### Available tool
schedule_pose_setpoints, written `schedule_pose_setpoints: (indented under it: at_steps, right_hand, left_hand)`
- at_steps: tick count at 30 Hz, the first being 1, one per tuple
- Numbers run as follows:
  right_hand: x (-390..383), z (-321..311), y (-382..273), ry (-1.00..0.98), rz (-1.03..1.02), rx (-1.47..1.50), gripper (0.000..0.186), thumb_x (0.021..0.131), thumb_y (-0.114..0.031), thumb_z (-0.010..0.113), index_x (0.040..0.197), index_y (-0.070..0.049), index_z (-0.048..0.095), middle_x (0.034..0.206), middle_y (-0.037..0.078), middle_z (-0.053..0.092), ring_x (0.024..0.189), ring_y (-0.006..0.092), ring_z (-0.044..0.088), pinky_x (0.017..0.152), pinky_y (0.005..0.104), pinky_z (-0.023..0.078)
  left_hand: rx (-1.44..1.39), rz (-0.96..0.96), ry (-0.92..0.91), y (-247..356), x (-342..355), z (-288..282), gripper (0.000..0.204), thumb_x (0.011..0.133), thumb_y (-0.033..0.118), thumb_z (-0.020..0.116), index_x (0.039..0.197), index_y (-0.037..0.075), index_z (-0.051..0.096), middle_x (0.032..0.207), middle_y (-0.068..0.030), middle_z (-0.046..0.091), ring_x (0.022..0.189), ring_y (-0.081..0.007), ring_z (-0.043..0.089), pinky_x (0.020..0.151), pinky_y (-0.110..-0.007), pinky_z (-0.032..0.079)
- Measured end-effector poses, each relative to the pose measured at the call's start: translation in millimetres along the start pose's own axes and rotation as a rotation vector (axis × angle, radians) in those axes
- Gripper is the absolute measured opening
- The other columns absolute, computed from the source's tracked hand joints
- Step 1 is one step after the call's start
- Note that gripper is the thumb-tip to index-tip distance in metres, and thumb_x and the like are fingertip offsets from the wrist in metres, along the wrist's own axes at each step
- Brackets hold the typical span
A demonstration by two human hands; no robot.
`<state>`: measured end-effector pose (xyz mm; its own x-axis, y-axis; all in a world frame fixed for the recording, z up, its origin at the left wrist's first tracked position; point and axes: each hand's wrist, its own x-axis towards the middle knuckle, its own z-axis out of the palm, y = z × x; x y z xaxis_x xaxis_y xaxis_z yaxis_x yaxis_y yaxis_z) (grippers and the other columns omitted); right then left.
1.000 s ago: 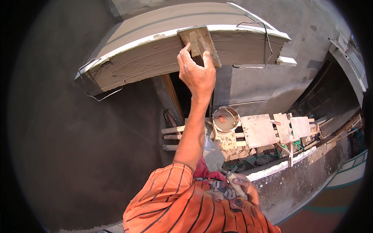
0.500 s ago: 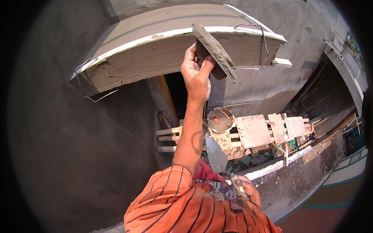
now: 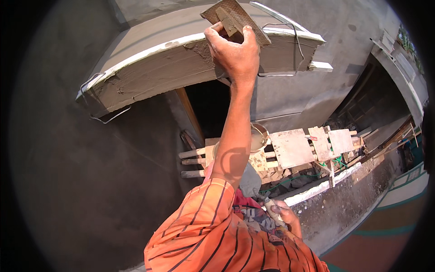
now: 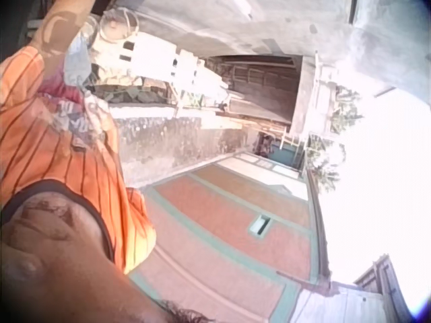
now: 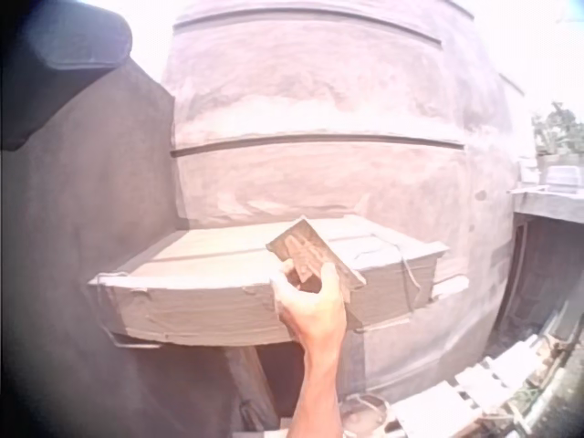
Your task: The person applies and smooths cement onto a curved wall section using a trowel and a wooden float. They repeatedly scoop the mixture from a bucket, spread it over the surface, and level it to create a smooth finish.
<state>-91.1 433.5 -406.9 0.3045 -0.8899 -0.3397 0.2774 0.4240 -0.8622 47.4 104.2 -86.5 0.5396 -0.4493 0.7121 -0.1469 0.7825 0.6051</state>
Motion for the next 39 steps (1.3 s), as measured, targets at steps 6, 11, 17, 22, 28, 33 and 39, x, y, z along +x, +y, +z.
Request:
schedule_pose_setpoints:
  at_steps: [6, 11, 17, 22, 28, 33, 39]
  right_hand:
    - [-2, 8, -11, 0.021, -0.014, 0.05, 0.04, 0.088, -0.028, 0.061, 0.113, 0.003, 0.062, 0.094, 0.005, 0.064, 0.082, 0.0126, 0.057, 0.073, 0.0254, 0.044]
    - [11, -9, -1, -0.027, 0.024, -0.024, 0.039, 0.087, -0.028, 0.061, 0.111, 0.003, 0.063, 0.096, 0.005, 0.065, 0.084, 0.0144, 0.058, 0.077, 0.0277, 0.045]
    - [26, 1, -32, -0.135, 0.008, -0.216, 0.044, 0.087, -0.03, 0.059, 0.115, 0.004, 0.062, 0.095, 0.006, 0.065, 0.085, 0.014, 0.057, 0.078, 0.028, 0.044]
    - [33, 0, -29, -0.142, 0.006, -0.196, 0.042, 0.088, -0.032, 0.06, 0.111, 0.002, 0.063, 0.088, 0.006, 0.064, 0.081, 0.0133, 0.056, 0.073, 0.0263, 0.044]
    - [24, -3, -8, -0.041, -0.016, -0.131, 0.038, 0.088, -0.034, 0.06, 0.104, 0.0, 0.064, 0.082, 0.005, 0.063, 0.073, 0.0124, 0.055, 0.065, 0.0259, 0.043]
    - [-3, 0, -4, 0.04, 0.017, 0.01, 0.038, 0.089, -0.035, 0.06, 0.107, -0.002, 0.062, 0.076, 0.005, 0.062, 0.063, 0.0128, 0.057, 0.056, 0.0256, 0.044]
    - [-35, 11, -14, 0.165, 0.011, 0.096, 0.055, 0.085, -0.037, 0.061, 0.123, 0.003, 0.059, 0.077, 0.008, 0.064, 0.065, 0.0135, 0.056, 0.058, 0.0246, 0.041]
  left_hand:
    - [-0.606, -0.119, -0.212, 15, 16, -14, 0.037, 0.079, 0.008, 0.069, 0.109, -0.005, 0.052, 0.098, -0.0133, 0.061, 0.091, -0.018, 0.06, 0.083, -0.033, 0.049]
    - [-0.511, -0.159, -0.173, -23, 40, -141, 0.041, 0.086, 0.0, 0.063, 0.124, -0.008, 0.049, 0.11, -0.0134, 0.06, 0.1, -0.016, 0.06, 0.091, -0.028, 0.048]
    - [0.012, -0.077, 0.07, -73, 89, -264, 0.038, 0.086, -0.004, 0.061, 0.123, -0.008, 0.052, 0.112, -0.0122, 0.06, 0.1, -0.0167, 0.06, 0.09, -0.03, 0.049]
    - [0.167, -0.033, -0.004, -76, 62, -221, 0.033, 0.085, 0.0, 0.063, 0.117, -0.006, 0.056, 0.108, -0.0105, 0.061, 0.095, -0.0157, 0.059, 0.087, -0.03, 0.048]
    - [0.187, -0.107, -0.147, -60, -27, -99, 0.044, 0.079, 0.006, 0.071, 0.118, -0.004, 0.055, 0.112, -0.0165, 0.059, 0.105, -0.0284, 0.059, 0.094, -0.039, 0.044]
    - [0.099, -0.14, -0.175, -33, -77, -14, 0.043, 0.078, 0.006, 0.071, 0.116, -0.002, 0.053, 0.107, -0.0137, 0.059, 0.095, -0.0232, 0.06, 0.088, -0.037, 0.047]
    - [-0.242, -0.289, -0.19, -16, -97, 45, 0.042, 0.08, 0.002, 0.067, 0.117, -0.002, 0.047, 0.106, -0.0128, 0.057, 0.095, -0.0186, 0.058, 0.087, -0.033, 0.046]
